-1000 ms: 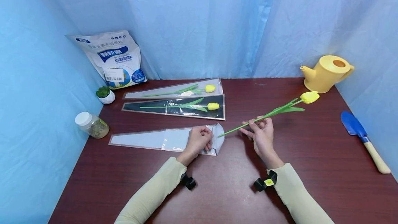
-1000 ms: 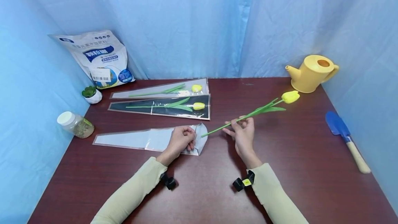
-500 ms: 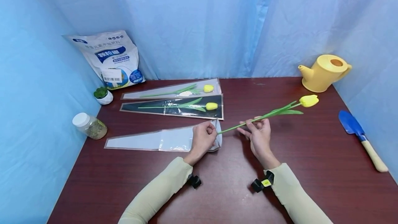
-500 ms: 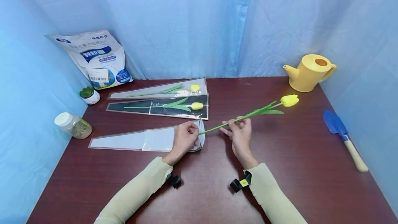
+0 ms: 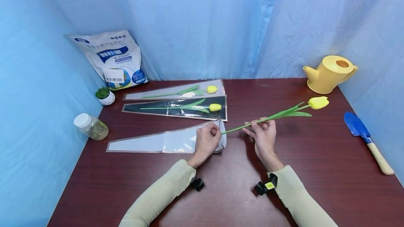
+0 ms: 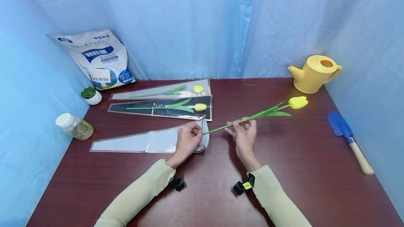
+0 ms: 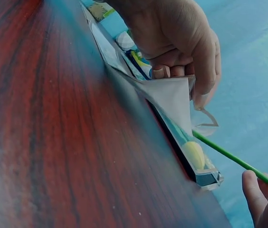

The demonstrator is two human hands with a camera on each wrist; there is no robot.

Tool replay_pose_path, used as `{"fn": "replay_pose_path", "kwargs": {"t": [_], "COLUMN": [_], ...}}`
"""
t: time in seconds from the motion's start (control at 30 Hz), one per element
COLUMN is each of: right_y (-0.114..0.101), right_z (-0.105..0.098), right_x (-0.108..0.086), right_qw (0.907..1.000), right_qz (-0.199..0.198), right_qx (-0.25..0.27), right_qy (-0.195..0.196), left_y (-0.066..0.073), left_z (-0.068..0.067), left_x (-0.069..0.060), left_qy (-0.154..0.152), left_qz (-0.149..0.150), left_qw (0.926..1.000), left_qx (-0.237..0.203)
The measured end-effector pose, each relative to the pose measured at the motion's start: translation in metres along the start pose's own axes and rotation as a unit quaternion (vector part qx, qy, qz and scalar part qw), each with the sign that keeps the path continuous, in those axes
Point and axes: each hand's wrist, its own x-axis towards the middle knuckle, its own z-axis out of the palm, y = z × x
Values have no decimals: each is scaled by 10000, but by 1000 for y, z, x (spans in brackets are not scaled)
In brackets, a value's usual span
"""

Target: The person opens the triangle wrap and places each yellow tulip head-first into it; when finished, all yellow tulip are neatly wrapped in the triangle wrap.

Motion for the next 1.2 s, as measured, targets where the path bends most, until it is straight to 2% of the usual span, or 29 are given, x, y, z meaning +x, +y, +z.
{"fn": "replay_pose_path", "kwargs": {"t": [0.17,0.37,0.7,0.87,1.1,1.2], "right_y": [1,5,8,7,-4,-7], "right_z": [1,7,5,5,3,1], "right_x": [-2,-9,-9,-9,-5,-4], "right_qw": [9999,9998,9987,9986,9956,9949], "right_qz": [-97,65,157,253,462,523], "right_qx": [67,59,-475,-454,-455,-446], "right_qy": [14,-180,49,-107,-679,-734], "left_y": [1,2,2,3,2,1], "left_z": [0,-1,-2,-2,-4,-4], "left_x": [1,0,0,1,2,2], "left_qy": [49,68,105,123,72,68], "left_qz": [34,155,193,198,96,64], "left_qw": [10000,9998,9997,9997,9999,10000], "left_qx": [59,60,111,80,56,21]}}
